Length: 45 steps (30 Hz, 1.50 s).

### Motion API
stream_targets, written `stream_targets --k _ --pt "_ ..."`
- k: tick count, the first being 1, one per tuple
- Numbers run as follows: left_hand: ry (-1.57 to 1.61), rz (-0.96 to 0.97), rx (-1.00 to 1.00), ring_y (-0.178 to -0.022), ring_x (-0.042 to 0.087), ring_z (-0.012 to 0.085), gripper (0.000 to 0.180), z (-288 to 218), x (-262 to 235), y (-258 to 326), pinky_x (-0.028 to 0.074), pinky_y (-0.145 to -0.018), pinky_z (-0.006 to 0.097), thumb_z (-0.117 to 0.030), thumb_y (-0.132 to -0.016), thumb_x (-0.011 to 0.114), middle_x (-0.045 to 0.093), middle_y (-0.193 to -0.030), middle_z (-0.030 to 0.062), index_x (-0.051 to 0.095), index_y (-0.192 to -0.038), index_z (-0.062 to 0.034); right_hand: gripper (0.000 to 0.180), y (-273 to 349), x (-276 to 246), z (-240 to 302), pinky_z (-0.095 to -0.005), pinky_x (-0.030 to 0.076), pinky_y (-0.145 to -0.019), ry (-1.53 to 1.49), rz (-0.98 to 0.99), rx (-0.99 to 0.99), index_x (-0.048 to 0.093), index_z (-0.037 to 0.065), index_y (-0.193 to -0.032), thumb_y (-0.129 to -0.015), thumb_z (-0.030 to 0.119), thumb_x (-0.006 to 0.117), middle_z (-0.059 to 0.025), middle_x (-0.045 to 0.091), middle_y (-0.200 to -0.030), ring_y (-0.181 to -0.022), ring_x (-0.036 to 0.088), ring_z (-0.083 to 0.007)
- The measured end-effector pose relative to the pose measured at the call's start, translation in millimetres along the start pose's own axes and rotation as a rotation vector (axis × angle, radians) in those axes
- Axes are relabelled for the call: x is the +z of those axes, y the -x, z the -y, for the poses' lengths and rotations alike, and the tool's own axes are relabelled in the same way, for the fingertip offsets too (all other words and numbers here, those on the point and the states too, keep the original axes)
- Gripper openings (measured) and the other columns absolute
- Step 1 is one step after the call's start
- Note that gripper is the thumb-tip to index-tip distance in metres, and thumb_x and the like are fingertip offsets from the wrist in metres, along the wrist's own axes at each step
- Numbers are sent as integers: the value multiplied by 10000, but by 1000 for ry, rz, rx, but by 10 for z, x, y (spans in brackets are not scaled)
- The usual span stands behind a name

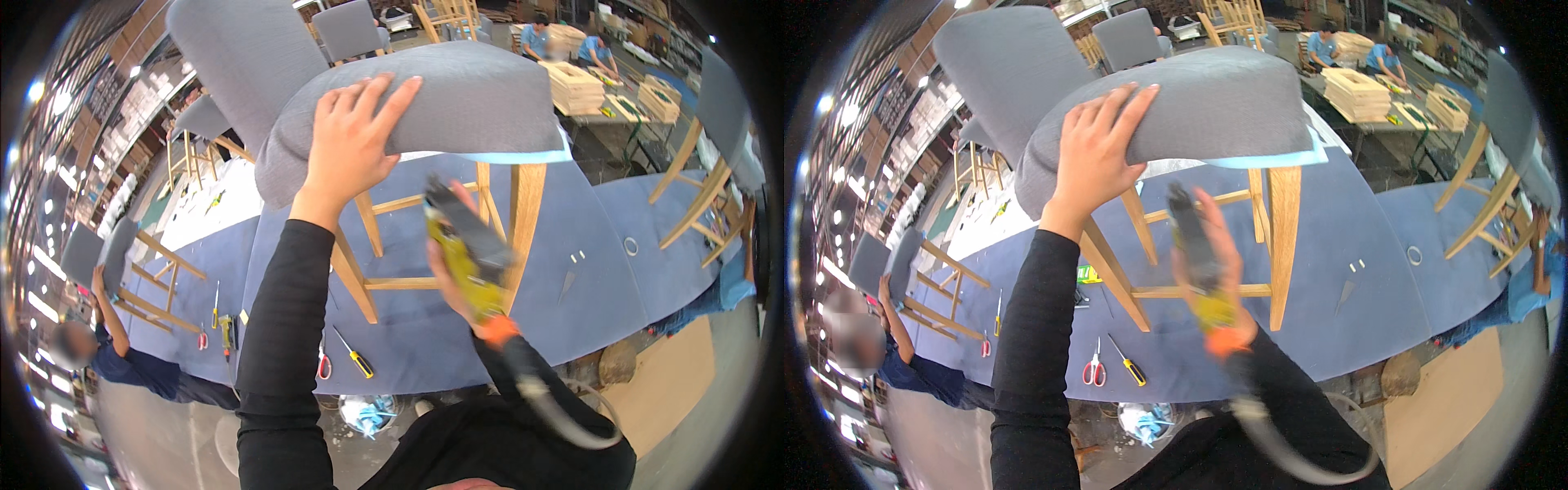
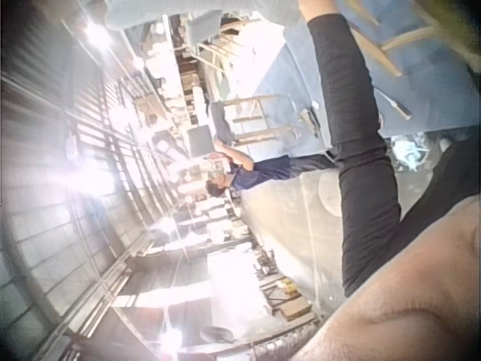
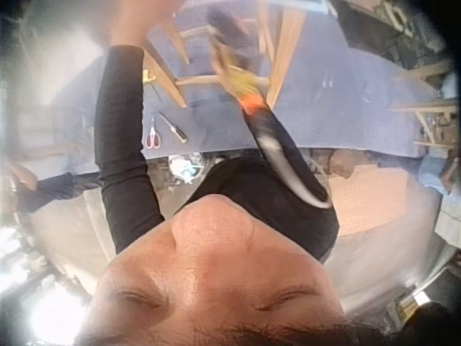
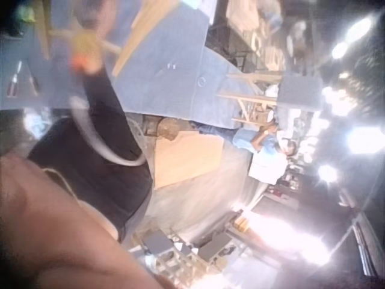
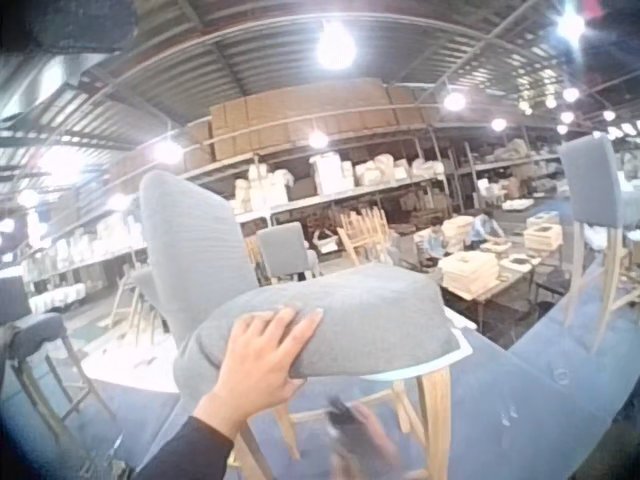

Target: The person upholsters a wooden chair by pulling and smoothing grey fabric over the seat and backrest. They use a staple gun to secure the fabric to the underside of the chair frame, repeatedly adjusting the material to ensure a tight fit.

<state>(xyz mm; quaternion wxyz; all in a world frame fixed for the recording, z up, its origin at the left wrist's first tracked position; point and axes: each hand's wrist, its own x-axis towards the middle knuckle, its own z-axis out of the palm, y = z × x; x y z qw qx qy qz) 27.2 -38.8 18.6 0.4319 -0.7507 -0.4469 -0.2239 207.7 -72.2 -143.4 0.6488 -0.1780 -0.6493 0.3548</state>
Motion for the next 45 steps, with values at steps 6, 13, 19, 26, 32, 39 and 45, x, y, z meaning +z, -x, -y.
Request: stream_targets --k 6,13,19,26,32,39,45 --pt "47 -22 -61 -1216 578 279 998 -222 -26 -17 426 -1045 481 -194 -548 849 585 -1392 52 509 -1482 -283 622 1013 -1189 -78 -481 571 -869 -296 -361 167 297 154 -1393 -956 474 603 -221 464 -1457 -1117 641 -351" --pt "-101 -209 -28 -1154 659 295 530 -579 -207 366 489 -1008 467 -287 -677 727 697 -1280 84 739 -1196 -182 528 1470 -2335 -638 -336 447 -653 -742 -923 809 572 111 -1107 -946 603 467 -88 634 -961 -745 586 -217" --pt "-130 -157 66 -1164 679 347 451 -572 -248 544 495 -1014 497 -358 -805 603 700 -1273 179 712 -1125 -61 576 2252 -3024 -2197 -363 482 -659 -1064 -1093 1049 611 64 -959 -949 617 454 -68 657 -868 -720 588 -219" --pt "-144 -241 54 -1206 644 361 504 -119 -189 812 438 -1059 522 -426 -906 551 680 -1313 146 620 -1282 -97 676 2419 -2659 -2342 -419 515 -708 -898 -662 1602 596 80 -1075 -954 734 472 -99 711 -987 -805 631 -243" --pt "-179 -302 -177 -1428 429 414 684 -409 -184 1304 275 -1178 602 -456 -887 635 471 -1513 241 447 -1435 -94 467 2155 -2434 -1862 -322 524 -726 -408 86 1549 520 120 -1327 -1045 493 528 -92 733 -1101 -829 674 -163" --pt "89 -382 -776 -1529 266 405 857 -1422 -104 1607 241 -1220 524 -181 -850 741 313 -1620 262 304 -1579 -69 409 230 -2180 -1233 -266 451 -843 -216 78 687 618 110 -1300 -1064 427 516 -19 698 -1105 -956 614 -95" --pt "512 64 -1053 -1360 521 398 706 -2389 50 2010 373 -1150 466 -118 -837 778 550 -1434 265 467 -1449 50 590 -1392 -1699 -1904 -359 370 -1089 -189 -130 447 555 51 -1428 -1067 502 432 -100 601 -1383 -1256 547 -214"
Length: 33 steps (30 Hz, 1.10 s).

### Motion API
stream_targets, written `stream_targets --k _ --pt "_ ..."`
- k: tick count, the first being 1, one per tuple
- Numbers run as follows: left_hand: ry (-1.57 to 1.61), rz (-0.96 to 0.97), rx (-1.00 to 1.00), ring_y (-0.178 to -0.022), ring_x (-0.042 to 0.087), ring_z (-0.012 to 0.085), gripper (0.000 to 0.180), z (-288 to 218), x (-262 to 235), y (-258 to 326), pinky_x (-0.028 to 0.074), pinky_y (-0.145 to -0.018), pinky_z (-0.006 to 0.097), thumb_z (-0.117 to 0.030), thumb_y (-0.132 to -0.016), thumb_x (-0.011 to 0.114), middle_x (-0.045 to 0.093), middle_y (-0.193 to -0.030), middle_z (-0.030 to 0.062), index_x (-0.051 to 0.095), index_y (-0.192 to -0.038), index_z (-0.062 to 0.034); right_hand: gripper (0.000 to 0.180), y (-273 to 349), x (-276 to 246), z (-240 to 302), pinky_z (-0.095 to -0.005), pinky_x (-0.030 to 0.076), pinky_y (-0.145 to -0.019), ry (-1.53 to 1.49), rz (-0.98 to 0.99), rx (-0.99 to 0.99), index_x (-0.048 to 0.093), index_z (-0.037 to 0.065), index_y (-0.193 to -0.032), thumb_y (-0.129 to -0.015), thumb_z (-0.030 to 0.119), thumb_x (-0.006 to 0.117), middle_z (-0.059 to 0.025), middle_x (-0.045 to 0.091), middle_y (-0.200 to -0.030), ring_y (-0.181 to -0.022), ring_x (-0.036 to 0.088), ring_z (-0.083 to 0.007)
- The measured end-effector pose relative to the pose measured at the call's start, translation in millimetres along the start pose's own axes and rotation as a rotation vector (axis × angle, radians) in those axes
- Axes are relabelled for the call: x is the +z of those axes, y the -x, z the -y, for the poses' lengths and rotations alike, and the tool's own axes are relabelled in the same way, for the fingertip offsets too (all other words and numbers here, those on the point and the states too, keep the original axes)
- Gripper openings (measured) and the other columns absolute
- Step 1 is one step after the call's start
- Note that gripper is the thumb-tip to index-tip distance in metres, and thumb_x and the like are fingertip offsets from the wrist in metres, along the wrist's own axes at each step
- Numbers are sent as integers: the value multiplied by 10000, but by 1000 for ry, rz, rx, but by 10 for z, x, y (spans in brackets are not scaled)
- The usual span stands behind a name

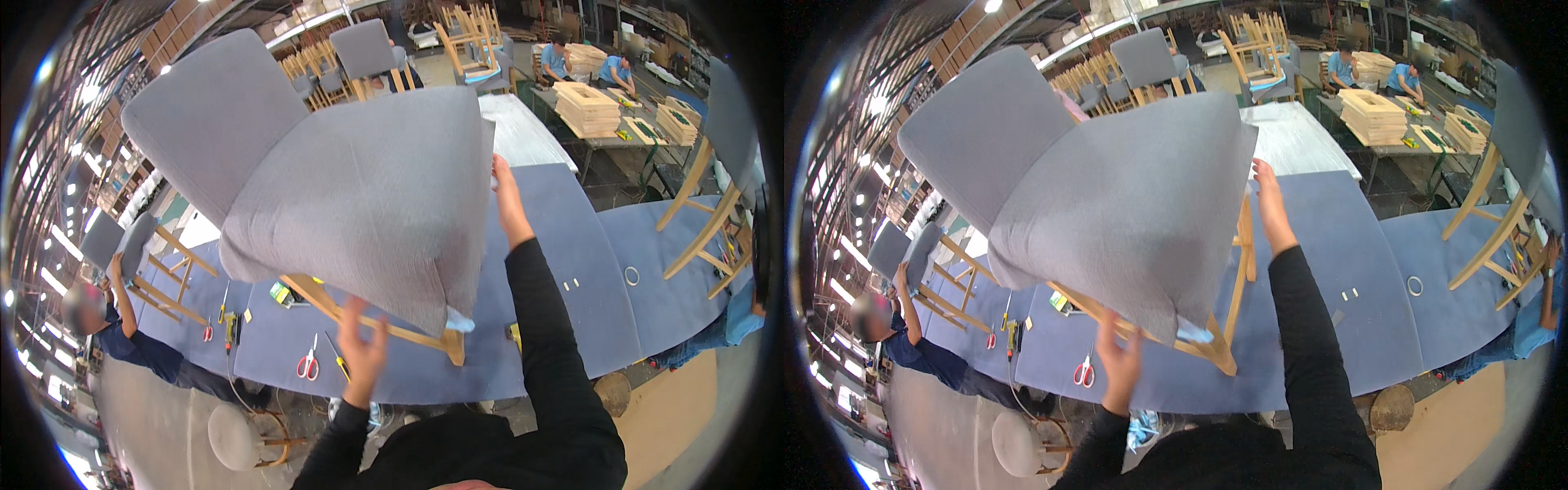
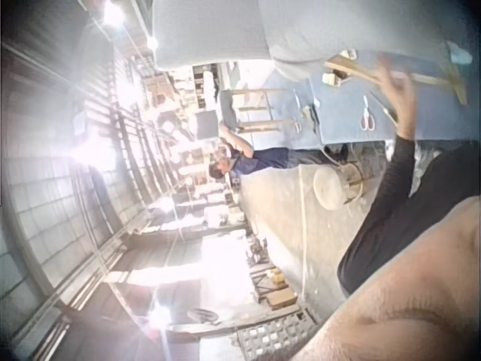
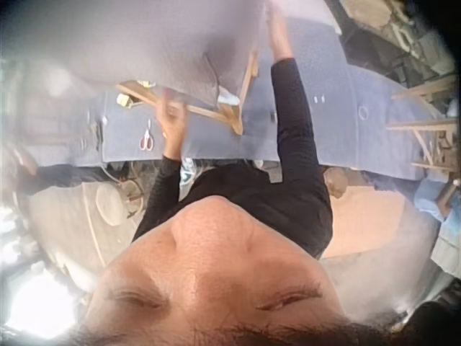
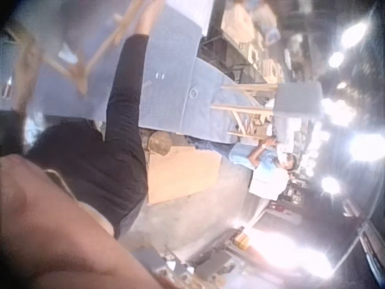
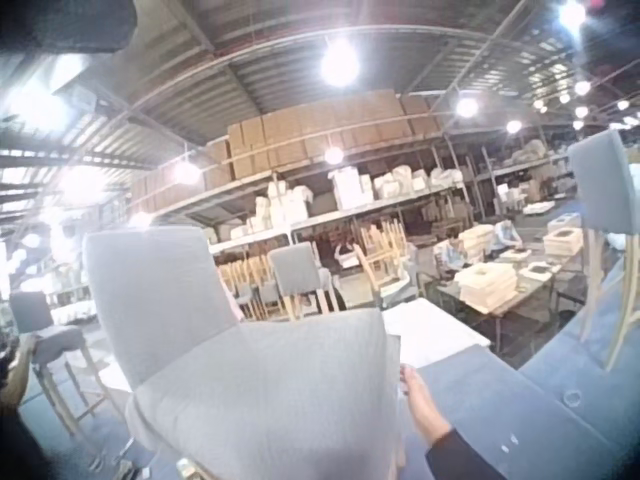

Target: The person upholsters a wooden chair by pulling and smoothing grey fabric over the seat and backrest. They use a staple gun to secure the fabric to the underside of the chair frame, repeatedly adjusting the material to ensure a tight fit.

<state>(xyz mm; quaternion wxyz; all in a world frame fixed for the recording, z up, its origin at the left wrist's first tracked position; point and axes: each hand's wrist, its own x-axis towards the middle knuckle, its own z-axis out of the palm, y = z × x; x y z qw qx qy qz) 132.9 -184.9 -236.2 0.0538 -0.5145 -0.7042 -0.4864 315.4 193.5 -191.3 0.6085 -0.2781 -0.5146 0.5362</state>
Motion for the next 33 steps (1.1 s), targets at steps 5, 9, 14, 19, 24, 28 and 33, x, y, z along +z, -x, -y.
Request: stream_targets --k 5,9,14,19,24,28,33 --pt "212 157 46 -1242 591 433 792 -853 342 727 462 -1044 480 -167 -779 862 595 -1323 295 469 -1418 85 641 -402 390 -483 -384 394 -1090 -97 168 313 492 14 -1484 -1067 496 421 -128 565 -1446 -1294 530 -235" --pt "323 154 93 -1112 630 369 627 -780 653 882 502 -927 441 -174 -778 858 635 -1213 212 563 -1294 23 580 -286 -71 -689 -349 421 -1061 -60 261 176 533 -8 -1429 -1074 443 448 -113 602 -1380 -1253 545 -203" --pt "163 214 271 -658 676 236 194 -466 432 853 535 -624 367 -174 -766 844 682 -736 52 706 -800 -43 485 422 -389 -101 -310 449 -959 60 160 20 600 12 -1306 -1088 411 431 -57 642 -1203 -1092 563 -142" --pt "52 328 83 -772 689 267 263 -150 100 797 534 -731 398 -208 -733 886 706 -848 60 724 -876 -59 403 893 -435 226 -302 443 -839 135 -86 43 620 32 -1120 -1100 374 407 0 587 -993 -914 513 -97" --pt "-288 184 225 -960 711 292 358 367 -545 159 530 -877 400 -265 -784 834 738 -1028 86 717 -1070 -83 405 1582 -78 486 -306 446 -875 180 -147 -68 598 19 -1148 -1105 382 424 -5 587 -1027 -957 533 -116" --pt "-154 18 -231 -1040 701 284 357 923 -684 260 513 -919 379 -189 -800 803 737 -1090 101 701 -1116 -57 445 2091 314 527 -315 443 -979 272 -127 -87 572 10 -1326 -1092 377 479 -54 634 -1220 -1136 579 -150" --pt "499 -119 -371 -1102 676 236 424 1250 -920 211 469 -992 374 -175 -867 724 721 -1171 96 645 -1253 -17 433 2273 242 488 -350 436 -1033 216 48 24 576 38 -1375 -1056 332 568 -89 627 -1313 -1245 569 -171"
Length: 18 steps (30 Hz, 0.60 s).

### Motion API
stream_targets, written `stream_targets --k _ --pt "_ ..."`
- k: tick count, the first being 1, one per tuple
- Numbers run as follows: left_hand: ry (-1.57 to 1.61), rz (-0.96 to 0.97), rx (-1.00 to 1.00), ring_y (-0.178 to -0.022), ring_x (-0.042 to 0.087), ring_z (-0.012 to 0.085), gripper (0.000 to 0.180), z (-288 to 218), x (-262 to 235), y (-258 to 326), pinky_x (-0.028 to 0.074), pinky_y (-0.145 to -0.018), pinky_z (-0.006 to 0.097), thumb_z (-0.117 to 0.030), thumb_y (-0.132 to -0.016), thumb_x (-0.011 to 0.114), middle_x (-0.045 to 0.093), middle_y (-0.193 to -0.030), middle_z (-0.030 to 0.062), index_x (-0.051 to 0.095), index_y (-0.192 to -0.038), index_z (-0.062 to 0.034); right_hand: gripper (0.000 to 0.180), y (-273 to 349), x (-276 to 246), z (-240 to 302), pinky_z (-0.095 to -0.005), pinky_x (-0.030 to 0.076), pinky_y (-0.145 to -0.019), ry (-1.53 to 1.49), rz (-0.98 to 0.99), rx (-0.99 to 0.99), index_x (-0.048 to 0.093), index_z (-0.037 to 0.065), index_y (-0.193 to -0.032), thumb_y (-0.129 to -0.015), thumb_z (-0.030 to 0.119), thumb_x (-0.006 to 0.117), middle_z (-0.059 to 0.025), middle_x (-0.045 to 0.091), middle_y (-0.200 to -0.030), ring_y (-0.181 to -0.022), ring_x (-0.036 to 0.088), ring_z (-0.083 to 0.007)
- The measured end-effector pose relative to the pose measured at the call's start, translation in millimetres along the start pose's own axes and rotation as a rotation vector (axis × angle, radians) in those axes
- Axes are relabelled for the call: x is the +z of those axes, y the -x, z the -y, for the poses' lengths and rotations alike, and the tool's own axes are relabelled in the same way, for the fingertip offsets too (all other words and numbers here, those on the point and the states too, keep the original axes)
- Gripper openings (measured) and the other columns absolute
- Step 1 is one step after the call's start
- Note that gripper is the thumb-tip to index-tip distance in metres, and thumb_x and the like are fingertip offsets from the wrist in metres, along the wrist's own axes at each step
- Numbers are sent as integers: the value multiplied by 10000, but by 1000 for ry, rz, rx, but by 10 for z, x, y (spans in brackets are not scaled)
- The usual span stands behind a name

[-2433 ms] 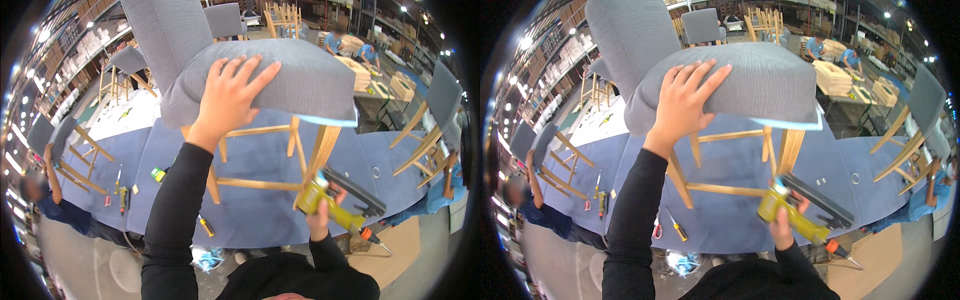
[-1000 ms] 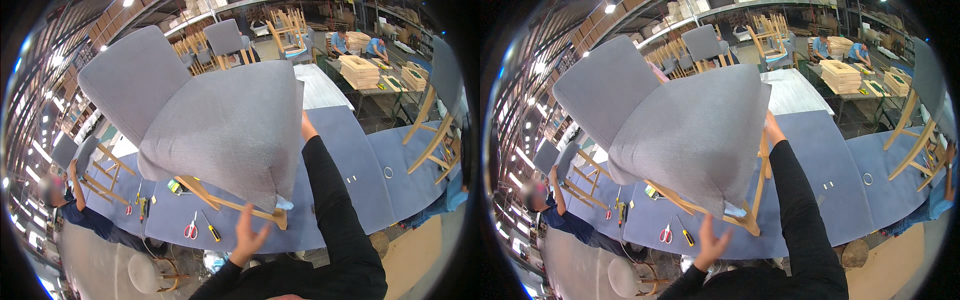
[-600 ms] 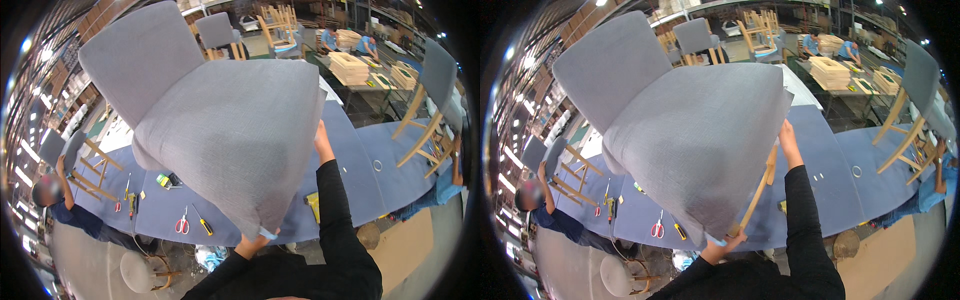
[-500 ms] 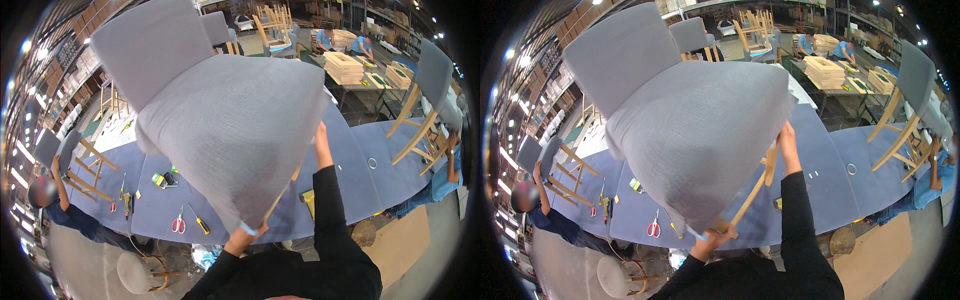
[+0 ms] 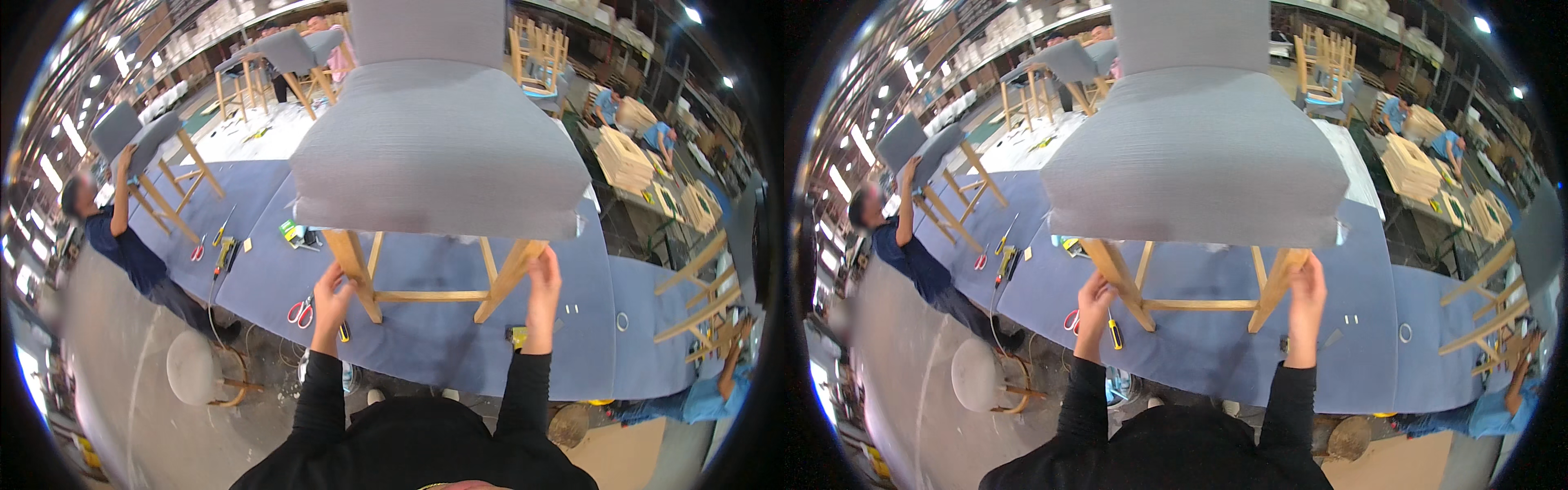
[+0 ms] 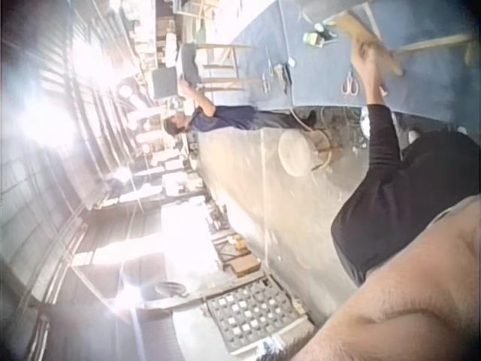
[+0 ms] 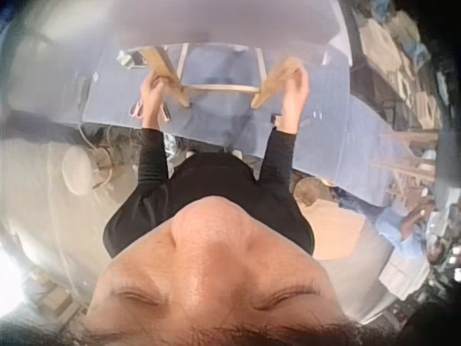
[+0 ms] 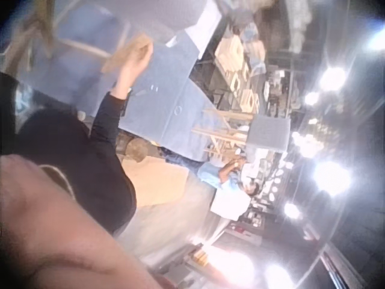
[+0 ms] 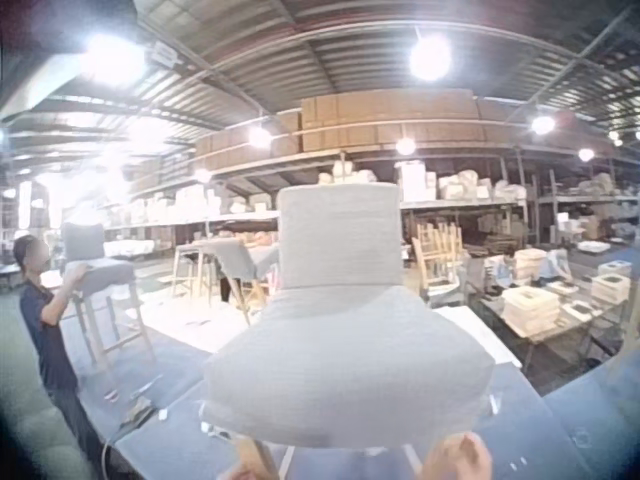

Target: The person upholsters a wooden chair by pulling and smoothing grey fabric over the seat and backrest. They use a staple gun to secure the fabric to the underside of the chair frame, repeatedly adjusting the material to ensure a tight fit.

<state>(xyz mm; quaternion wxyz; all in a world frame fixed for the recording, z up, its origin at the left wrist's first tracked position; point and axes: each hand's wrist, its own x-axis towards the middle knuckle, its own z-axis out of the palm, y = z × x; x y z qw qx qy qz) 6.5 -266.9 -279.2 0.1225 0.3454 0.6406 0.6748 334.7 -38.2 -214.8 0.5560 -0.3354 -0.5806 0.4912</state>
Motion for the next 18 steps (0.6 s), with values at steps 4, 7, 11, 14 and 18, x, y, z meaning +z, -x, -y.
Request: stream_targets --k 4,7,11,14,18 --pt "436 -113 -68 -1122 623 173 519 -813 -32 -377 469 -951 334 -478 -1003 567 678 -1200 43 648 -1250 -28 379 -238 -293 218 -339 450 -1001 -91 -140 32 623 40 -1317 -1040 299 599 -79 633 -1307 -1230 587 -179" --pt "610 -140 -221 -1033 622 139 491 -1337 -40 -763 477 -870 319 -505 -1018 540 676 -1149 26 669 -1206 -69 385 -536 -291 560 -333 453 -980 -41 -267 -196 638 34 -1295 -1055 324 563 -80 647 -1290 -1212 607 -194" --pt "603 -60 -260 -857 636 82 389 -1712 -50 -921 469 -716 257 -455 -1016 596 701 -989 -12 718 -1060 -88 447 -814 -232 1326 -370 411 -1072 127 -158 -441 629 29 -1331 -1075 372 502 -105 641 -1361 -1289 582 -221" --pt "643 -75 -237 -712 618 75 313 -1765 40 -928 431 -608 228 -379 -1017 635 704 -882 -18 734 -1011 -83 459 -926 -168 1693 -385 381 -1121 440 -13 -558 634 13 -1339 -1074 354 477 -127 649 -1355 -1323 562 -246" --pt "674 -20 -110 -804 602 52 301 -1376 13 -1049 442 -722 229 -332 -1039 614 709 -912 -23 736 -1017 -57 484 -889 221 2105 -416 383 -1134 930 326 -785 623 54 -1369 -1017 380 561 -163 646 -1365 -1327 561 -318"
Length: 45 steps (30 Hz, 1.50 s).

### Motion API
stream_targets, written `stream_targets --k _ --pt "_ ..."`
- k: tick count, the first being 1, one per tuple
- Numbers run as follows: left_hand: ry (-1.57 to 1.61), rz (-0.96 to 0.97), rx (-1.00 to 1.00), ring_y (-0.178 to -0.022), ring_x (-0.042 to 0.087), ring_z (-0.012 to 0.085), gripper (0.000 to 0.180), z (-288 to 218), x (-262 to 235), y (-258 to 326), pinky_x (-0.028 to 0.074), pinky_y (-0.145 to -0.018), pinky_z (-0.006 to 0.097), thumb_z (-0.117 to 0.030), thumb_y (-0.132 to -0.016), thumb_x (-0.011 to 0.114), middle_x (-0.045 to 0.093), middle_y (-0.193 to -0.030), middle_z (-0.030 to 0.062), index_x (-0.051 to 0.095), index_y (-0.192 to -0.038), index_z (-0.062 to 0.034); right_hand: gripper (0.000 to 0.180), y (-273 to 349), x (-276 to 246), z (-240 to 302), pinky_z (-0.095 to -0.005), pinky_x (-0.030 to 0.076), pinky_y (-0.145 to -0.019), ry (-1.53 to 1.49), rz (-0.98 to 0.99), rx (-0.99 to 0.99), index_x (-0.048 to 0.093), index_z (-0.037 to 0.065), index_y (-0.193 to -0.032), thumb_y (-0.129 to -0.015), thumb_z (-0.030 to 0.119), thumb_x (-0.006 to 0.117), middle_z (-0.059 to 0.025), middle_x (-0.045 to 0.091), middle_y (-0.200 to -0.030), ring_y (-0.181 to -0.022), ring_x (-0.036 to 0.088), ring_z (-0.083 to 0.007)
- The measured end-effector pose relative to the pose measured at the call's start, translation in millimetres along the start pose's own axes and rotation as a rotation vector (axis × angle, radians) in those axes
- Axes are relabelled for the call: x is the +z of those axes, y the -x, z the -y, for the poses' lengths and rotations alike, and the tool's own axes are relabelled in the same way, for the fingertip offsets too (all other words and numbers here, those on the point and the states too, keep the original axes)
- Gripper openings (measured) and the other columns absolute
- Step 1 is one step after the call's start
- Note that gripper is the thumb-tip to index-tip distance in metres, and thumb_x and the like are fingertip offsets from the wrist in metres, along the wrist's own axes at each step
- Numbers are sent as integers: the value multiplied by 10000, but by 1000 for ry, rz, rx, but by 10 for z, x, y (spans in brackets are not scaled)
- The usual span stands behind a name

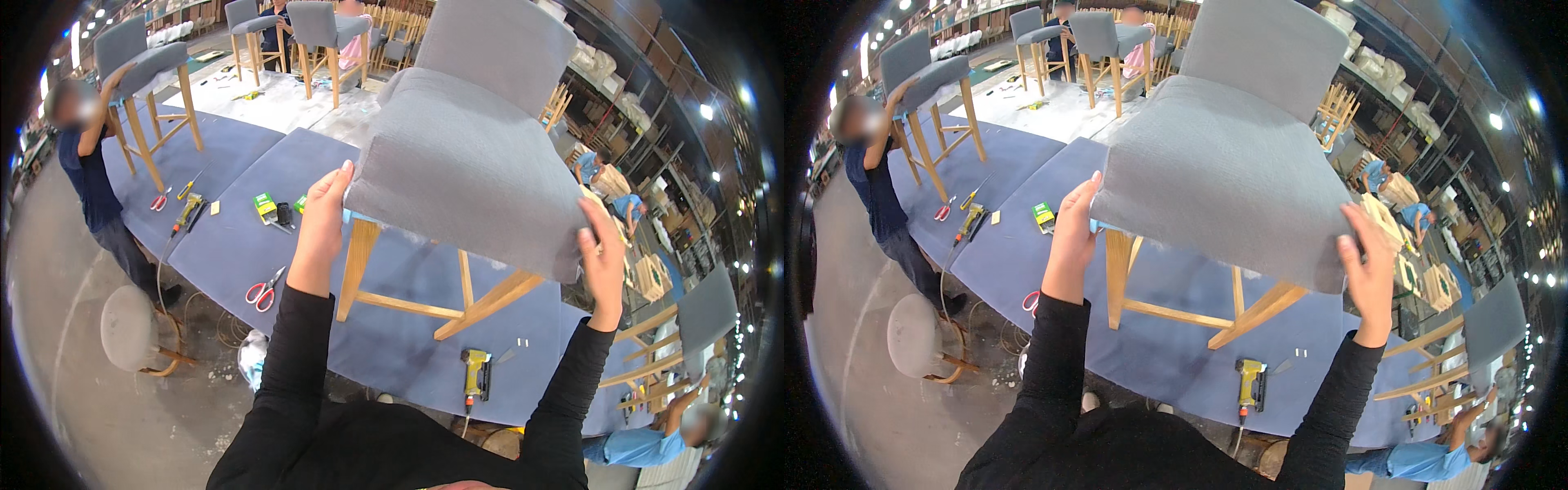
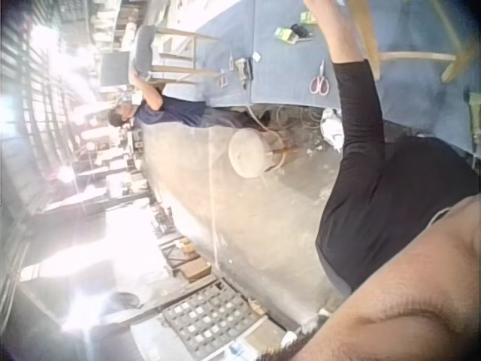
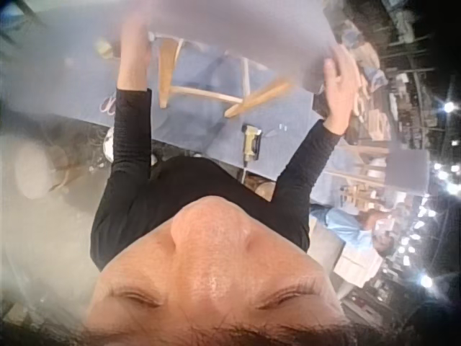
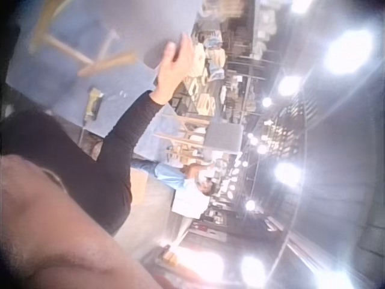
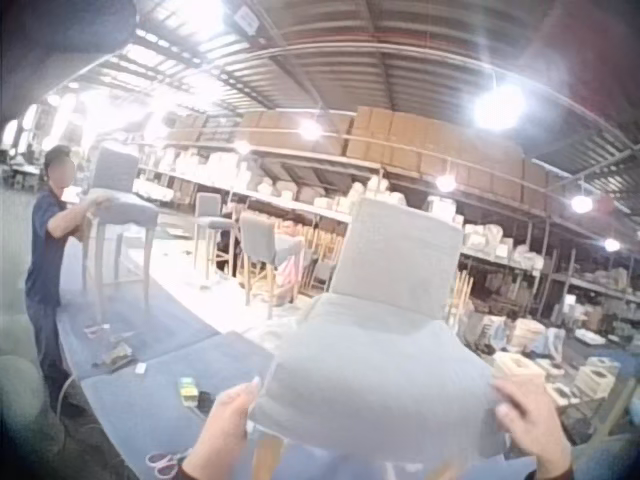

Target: The person upholsters a wooden chair by pulling and smoothing grey fabric over the seat and backrest. They use a staple gun to secure the fabric to the underside of the chair frame, repeatedly adjusting the material to ensure a tight fit.

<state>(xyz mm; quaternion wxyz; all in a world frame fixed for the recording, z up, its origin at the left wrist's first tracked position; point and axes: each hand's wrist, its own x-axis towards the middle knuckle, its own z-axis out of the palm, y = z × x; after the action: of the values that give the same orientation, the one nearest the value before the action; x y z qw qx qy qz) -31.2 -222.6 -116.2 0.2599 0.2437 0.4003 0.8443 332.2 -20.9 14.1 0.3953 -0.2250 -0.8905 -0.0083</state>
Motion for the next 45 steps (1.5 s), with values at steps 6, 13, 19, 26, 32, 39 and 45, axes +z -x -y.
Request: stream_targets --k 6,13,19,26,32,39,45 --pt "201 -61 157 -950 546 63 288 307 94 -27 417 -933 247 -243 -1051 607 669 -1063 -17 718 -1089 20 460 -379 474 430 -462 433 -1099 224 52 -256 617 79 -1371 -1024 363 515 -176 651 -1347 -1294 577 -401" --pt "275 -103 216 -974 642 70 315 357 -115 -53 500 -861 233 -223 -1050 606 710 -1089 7 674 -1242 17 457 -695 848 1075 -429 509 -1009 308 38 -379 632 86 -1342 -1017 395 543 -154 667 -1323 -1231 628 -355" --pt "220 -93 190 -943 654 80 326 248 -78 -22 512 -842 237 -234 -1065 570 714 -1092 23 674 -1239 21 460 -625 723 994 -432 482 -1047 84 25 -517 660 63 -1300 -1011 408 563 -156 680 -1288 -1220 629 -350" --pt "124 -85 304 -963 626 79 308 420 15 -110 481 -856 233 -220 -1073 554 695 -1113 27 682 -1201 29 492 61 -384 -304 -389 412 -1109 -18 -537 185 673 -37 -1265 -1103 298 350 -154 681 -1306 -1235 613 -266" --pt "167 -97 286 -921 645 85 297 461 146 -27 507 -828 243 -225 -1079 537 703 -1051 37 682 -1167 19 444 -231 322 292 -404 413 -1082 -71 -799 163 712 29 -1240 -1072 295 400 -136 702 -1246 -1185 633 -262" --pt "162 -115 259 -842 677 118 294 298 -140 -83 549 -759 261 -244 -1080 526 711 -996 53 671 -1134 7 348 -668 1222 1271 -379 487 -971 43 -160 -204 746 84 -1181 -1045 261 478 -119 751 -1060 -985 688 -279" --pt "213 -34 277 -933 638 82 297 439 44 -134 494 -856 234 -229 -1059 584 699 -1072 28 686 -1183 21 375 -780 112 1204 -304 489 -960 -300 -510 -67 777 2 -1100 -1057 231 482 -83 769 -1086 -991 695 -162"
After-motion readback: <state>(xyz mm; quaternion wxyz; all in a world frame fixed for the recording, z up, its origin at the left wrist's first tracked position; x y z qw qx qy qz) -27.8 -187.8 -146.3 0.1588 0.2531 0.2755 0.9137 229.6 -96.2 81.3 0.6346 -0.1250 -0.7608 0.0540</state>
